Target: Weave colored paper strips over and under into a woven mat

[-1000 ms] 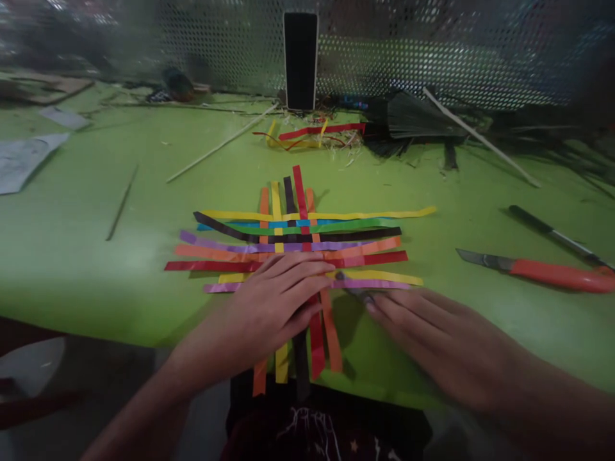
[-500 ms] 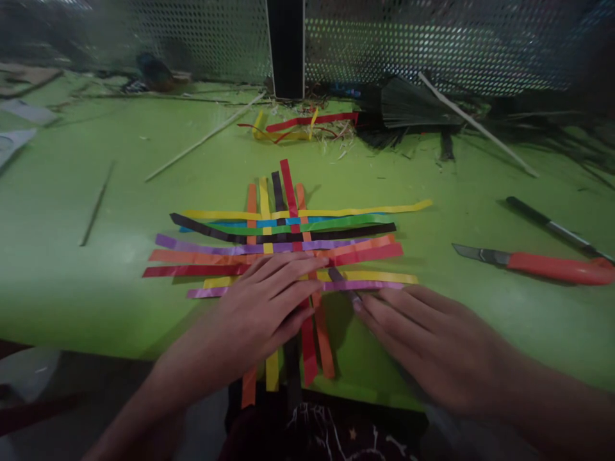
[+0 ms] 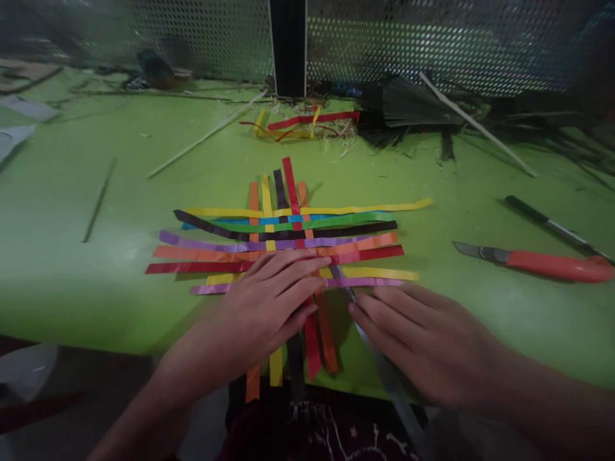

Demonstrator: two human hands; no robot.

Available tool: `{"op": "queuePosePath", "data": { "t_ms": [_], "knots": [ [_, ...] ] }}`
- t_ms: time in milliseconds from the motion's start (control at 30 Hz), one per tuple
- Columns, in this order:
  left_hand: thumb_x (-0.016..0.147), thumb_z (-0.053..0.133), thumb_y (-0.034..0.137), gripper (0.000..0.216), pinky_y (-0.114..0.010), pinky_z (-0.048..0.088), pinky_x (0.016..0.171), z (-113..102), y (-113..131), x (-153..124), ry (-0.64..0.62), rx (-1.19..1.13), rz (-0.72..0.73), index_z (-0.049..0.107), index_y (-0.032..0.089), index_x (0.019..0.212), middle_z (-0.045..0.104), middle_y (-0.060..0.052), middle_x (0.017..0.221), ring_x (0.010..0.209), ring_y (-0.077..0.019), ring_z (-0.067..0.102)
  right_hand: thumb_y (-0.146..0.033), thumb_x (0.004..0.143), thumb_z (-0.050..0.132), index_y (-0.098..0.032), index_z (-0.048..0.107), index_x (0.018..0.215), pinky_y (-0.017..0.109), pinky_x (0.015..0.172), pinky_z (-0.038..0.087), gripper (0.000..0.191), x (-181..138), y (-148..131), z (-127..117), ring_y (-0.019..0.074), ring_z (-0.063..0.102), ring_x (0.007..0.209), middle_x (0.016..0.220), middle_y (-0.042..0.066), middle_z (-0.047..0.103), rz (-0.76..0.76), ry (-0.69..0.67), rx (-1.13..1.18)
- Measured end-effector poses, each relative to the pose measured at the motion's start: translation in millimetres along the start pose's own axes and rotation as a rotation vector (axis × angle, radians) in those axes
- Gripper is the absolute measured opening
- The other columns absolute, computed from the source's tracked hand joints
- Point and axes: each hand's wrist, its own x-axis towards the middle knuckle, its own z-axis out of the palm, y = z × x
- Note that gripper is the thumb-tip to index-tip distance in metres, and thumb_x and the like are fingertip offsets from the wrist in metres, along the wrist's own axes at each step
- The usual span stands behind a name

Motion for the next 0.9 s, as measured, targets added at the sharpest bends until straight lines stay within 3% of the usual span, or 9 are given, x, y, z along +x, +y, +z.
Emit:
{"op": "queuePosePath", "data": {
  "t_ms": [900],
  "knots": [
    [0.109, 0.044, 0.022, 0.026, -0.048, 0.044, 0.116, -1.7, 1.5, 0.7, 0.016, -0.012, -0.009, 0.058, 0.016, 0.131, 0.061, -0.01, 0.147, 0.14, -0.0263, 0.05, -0.007, 0.104, 0.042, -0.009, 0.072, 0.111, 0.041, 0.085, 0.056, 0.031, 1.4, 2.7, 1.4, 0.0224, 0.066, 0.096, 0.108, 0.009, 0.077, 0.03, -0.008, 0.025]
  ]
}}
